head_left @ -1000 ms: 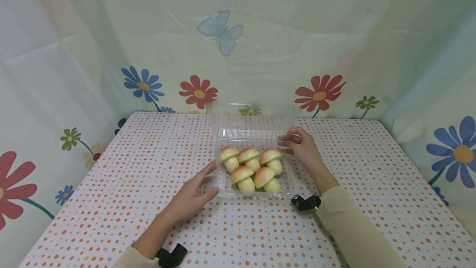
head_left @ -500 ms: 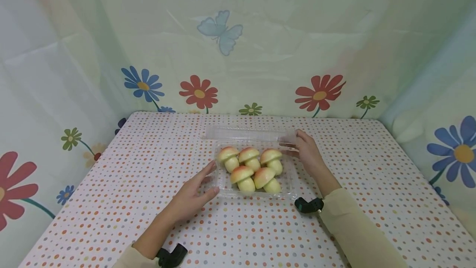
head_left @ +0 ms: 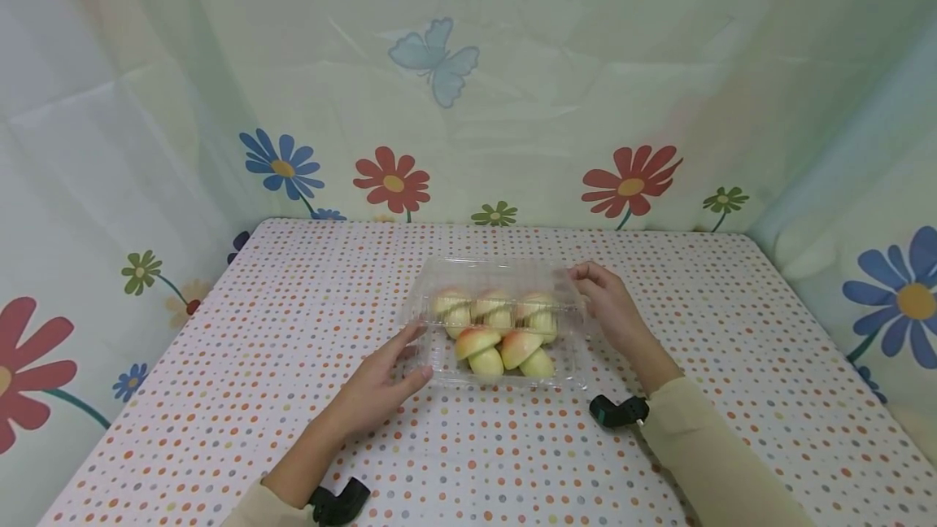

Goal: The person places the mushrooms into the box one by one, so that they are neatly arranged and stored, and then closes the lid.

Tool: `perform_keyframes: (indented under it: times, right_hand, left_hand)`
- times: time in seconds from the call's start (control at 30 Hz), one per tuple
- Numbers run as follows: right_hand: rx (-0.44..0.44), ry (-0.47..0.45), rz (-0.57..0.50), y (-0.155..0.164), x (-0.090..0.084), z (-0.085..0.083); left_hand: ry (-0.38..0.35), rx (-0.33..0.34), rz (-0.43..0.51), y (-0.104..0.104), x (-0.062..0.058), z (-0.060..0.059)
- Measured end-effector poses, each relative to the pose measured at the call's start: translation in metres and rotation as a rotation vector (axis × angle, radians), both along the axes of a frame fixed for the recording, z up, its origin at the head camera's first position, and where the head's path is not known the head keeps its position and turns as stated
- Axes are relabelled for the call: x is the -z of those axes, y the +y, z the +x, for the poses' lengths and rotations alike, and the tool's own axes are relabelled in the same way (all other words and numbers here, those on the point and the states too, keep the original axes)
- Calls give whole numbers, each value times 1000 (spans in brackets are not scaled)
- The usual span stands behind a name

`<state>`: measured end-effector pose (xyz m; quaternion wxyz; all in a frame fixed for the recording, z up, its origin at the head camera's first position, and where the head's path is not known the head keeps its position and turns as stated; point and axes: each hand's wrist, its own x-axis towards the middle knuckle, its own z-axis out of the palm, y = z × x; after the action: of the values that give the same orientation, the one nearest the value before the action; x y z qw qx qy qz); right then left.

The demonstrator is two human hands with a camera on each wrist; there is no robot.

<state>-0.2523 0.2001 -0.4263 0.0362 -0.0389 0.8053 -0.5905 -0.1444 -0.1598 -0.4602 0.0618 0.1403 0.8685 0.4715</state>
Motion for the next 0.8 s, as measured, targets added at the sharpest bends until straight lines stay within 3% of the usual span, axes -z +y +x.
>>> perform_keyframes:
  times: [0.3,0.57,0.8]
  right_hand:
    - [-148,39,68,13,4,15]
    - [-185,3,111,15,1,32]
    - [-241,-23,143,17,-6,49]
  left_hand:
    - [-19,-32,-10,1,-2,0]
    - [-37,-39,2,2,-2,0]
    - [-6,-77,-2,2,-4,1]
